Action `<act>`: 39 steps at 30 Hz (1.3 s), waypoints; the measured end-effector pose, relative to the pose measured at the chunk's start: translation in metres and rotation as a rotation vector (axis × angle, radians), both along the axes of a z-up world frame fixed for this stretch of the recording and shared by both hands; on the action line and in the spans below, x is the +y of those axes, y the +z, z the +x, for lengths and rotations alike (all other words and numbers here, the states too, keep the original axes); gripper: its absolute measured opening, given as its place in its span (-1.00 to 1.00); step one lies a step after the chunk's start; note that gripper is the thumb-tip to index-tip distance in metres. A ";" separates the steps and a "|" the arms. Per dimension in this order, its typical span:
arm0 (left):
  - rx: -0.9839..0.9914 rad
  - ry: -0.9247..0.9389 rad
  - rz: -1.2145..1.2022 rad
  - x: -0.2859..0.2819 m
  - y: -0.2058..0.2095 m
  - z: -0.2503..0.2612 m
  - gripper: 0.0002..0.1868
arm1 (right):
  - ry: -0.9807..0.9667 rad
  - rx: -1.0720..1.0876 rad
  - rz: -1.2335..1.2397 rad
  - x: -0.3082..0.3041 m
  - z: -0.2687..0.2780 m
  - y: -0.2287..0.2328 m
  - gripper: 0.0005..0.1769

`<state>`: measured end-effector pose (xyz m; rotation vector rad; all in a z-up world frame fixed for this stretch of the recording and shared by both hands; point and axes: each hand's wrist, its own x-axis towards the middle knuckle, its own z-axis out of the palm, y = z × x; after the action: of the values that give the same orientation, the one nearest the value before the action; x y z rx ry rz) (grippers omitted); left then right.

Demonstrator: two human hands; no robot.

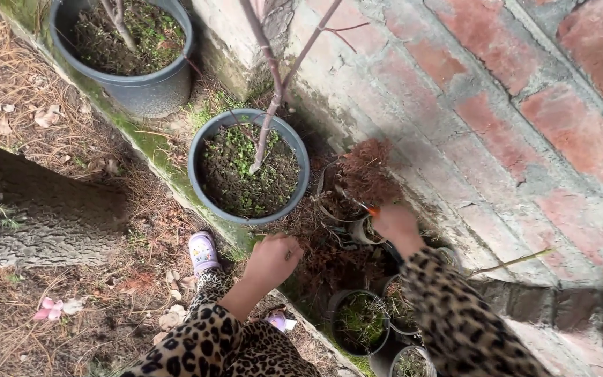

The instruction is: Pruning and breaking down dried potted plants using hand shears in an outdoor garden area.

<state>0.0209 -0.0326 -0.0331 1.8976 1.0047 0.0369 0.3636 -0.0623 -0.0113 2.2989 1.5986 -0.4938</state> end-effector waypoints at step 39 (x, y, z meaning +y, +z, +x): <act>0.196 -0.135 0.069 0.000 0.048 0.006 -0.80 | -0.317 -0.078 -0.171 0.016 0.035 -0.034 -0.22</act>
<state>0.0270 -0.0323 0.0152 2.0579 1.0133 -0.1989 0.3985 -0.0459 -0.0455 2.4146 1.1133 -0.5807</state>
